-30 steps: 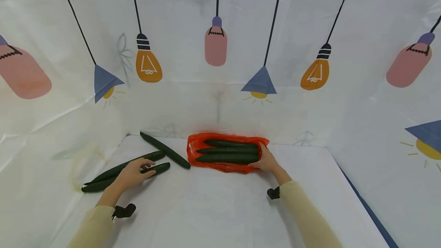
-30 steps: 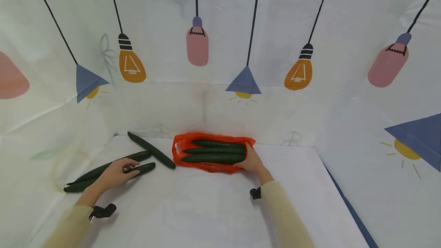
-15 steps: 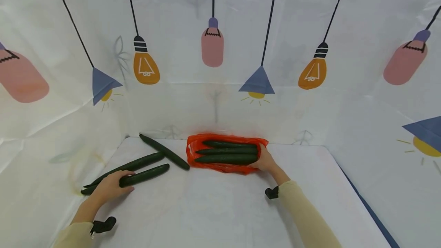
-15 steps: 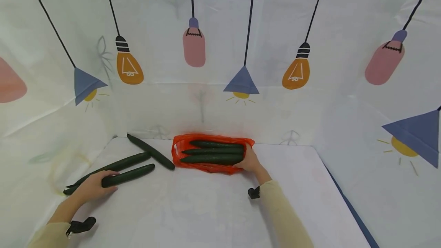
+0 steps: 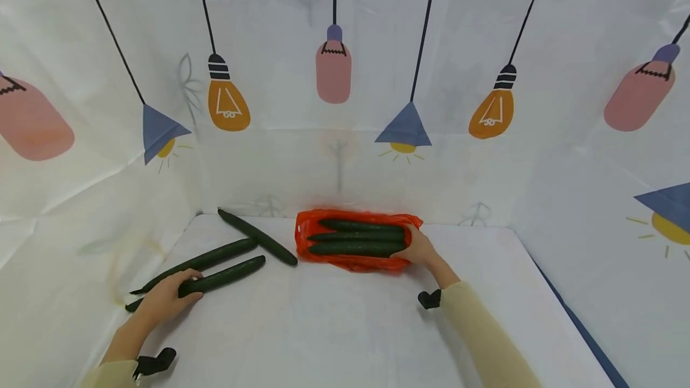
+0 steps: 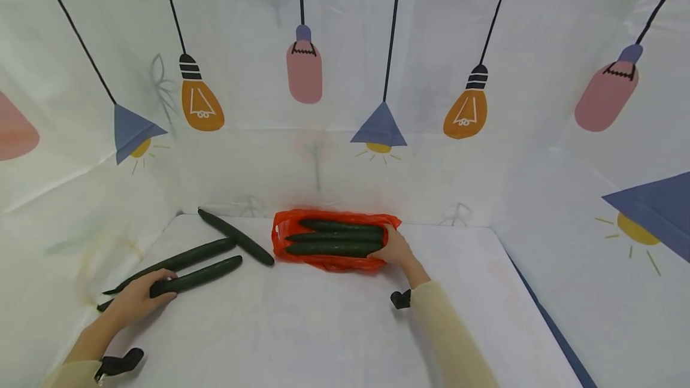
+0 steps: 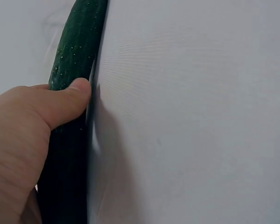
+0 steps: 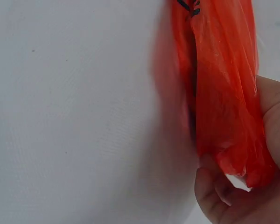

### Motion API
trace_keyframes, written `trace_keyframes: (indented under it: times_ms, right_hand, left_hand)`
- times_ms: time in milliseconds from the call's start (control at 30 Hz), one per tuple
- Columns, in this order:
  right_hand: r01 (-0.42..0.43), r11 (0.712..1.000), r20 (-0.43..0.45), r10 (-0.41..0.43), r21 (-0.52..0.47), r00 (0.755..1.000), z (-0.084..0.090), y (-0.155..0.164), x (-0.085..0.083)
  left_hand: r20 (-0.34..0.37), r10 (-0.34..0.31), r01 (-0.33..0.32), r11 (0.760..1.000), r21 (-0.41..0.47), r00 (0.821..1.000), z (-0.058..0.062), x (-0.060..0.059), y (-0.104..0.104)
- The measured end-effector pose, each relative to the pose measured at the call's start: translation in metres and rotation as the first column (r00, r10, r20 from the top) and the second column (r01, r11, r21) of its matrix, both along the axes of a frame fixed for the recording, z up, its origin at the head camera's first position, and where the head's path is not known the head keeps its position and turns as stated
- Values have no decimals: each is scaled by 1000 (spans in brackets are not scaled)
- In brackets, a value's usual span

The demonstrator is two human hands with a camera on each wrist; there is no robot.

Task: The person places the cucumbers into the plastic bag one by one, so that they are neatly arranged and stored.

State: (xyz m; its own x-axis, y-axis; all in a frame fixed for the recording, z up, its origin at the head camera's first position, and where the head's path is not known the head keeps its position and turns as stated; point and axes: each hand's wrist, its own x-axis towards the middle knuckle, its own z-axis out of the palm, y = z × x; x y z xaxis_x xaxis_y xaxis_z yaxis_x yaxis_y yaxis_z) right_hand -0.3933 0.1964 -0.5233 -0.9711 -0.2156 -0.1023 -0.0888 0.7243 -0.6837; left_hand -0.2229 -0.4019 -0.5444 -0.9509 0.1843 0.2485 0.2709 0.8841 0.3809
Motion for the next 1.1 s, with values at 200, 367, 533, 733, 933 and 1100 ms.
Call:
trace_keyframes:
  times_ms: [200,367,533,733,933,1100]
  right_hand:
    - [11,999,-28,-13,-42,1000,-6,-3,5]
    - [27,997,-41,-30,-73,999,-6,-4,3]
    - [33,997,-45,-37,-73,998,-12,-2,1]
    - [12,999,-59,-15,-46,998,-15,1,0]
    - [5,999,-50,-7,-39,999,-15,5,3]
    - [0,999,-62,-3,-43,998,-15,4,4]
  left_hand:
    - [-33,5,-6,1000,-27,999,-3,8,-1]
    - [-19,10,-10,999,-34,1000,0,7,-3]
    - [-76,3,-6,999,-34,997,-1,7,0]
    - [-151,-20,16,999,-29,988,-3,5,16]
    - [-191,-29,27,1000,-13,981,3,-1,32]
    - [-218,-18,14,1000,-19,976,11,-1,36]
